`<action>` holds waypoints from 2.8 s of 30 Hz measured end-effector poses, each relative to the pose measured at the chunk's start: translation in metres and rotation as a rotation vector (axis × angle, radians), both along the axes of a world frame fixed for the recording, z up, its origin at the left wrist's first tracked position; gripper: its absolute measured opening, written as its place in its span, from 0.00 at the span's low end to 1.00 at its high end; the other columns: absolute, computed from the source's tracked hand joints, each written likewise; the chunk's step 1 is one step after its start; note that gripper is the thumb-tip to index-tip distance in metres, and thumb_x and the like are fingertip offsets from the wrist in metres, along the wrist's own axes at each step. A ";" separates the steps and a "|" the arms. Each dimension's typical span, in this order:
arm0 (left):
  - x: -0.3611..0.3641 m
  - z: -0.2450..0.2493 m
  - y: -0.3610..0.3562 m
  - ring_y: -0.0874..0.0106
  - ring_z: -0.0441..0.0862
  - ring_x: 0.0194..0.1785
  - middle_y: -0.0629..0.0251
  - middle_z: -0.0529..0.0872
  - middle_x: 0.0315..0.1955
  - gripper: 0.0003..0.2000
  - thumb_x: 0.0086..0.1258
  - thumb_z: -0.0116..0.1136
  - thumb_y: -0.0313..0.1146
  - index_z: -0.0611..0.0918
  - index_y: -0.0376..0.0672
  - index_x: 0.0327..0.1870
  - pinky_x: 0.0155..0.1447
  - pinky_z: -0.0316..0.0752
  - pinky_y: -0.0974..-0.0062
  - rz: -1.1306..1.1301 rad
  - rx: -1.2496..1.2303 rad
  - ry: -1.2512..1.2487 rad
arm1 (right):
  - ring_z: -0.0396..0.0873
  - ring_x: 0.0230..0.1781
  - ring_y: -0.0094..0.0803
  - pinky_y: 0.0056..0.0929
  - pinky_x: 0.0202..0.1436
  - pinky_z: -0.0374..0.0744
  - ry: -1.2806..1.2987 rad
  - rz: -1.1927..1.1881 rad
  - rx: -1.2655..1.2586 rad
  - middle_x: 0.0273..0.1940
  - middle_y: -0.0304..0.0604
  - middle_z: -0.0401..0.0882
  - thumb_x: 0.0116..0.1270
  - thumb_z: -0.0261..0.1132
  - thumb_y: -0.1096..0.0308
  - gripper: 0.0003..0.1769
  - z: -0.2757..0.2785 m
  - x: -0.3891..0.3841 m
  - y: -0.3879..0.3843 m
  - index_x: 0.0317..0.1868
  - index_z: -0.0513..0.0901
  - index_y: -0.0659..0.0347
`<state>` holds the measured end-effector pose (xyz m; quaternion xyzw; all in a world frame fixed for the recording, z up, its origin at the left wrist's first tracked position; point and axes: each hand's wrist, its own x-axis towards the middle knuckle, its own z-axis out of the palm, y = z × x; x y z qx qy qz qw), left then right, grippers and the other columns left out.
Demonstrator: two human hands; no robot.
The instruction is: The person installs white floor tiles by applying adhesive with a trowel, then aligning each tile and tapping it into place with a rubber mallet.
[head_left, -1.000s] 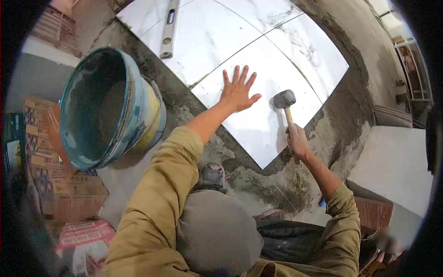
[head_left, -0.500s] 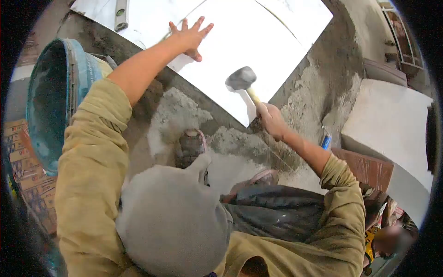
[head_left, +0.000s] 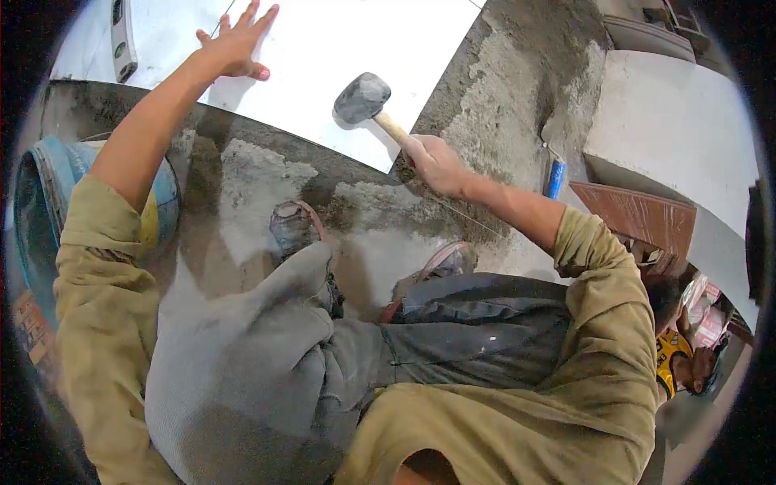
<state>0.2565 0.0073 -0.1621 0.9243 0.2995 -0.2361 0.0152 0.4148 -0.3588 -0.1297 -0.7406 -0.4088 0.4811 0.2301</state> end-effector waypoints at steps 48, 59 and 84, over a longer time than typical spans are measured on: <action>-0.020 0.038 0.053 0.44 0.42 0.79 0.60 0.37 0.79 0.64 0.41 0.81 0.46 0.44 0.71 0.78 0.71 0.45 0.25 -0.188 -0.084 0.084 | 0.70 0.19 0.31 0.33 0.26 0.69 -0.041 -0.042 0.180 0.18 0.41 0.68 0.74 0.45 0.49 0.27 -0.023 -0.092 0.141 0.31 0.75 0.66; -0.016 0.030 0.055 0.48 0.43 0.80 0.67 0.43 0.80 0.64 0.37 0.83 0.39 0.50 0.73 0.78 0.70 0.45 0.22 -0.116 -0.089 0.030 | 0.76 0.33 0.54 0.45 0.42 0.74 -0.102 0.068 0.306 0.31 0.62 0.78 0.74 0.43 0.59 0.22 -0.016 -0.084 0.140 0.33 0.74 0.69; 0.048 0.047 -0.010 0.40 0.41 0.78 0.52 0.35 0.79 0.68 0.42 0.79 0.58 0.42 0.44 0.79 0.69 0.49 0.25 0.024 -0.176 0.053 | 0.75 0.19 0.37 0.38 0.24 0.74 0.028 -0.549 0.261 0.20 0.48 0.74 0.71 0.45 0.61 0.20 -0.027 -0.001 0.191 0.32 0.76 0.67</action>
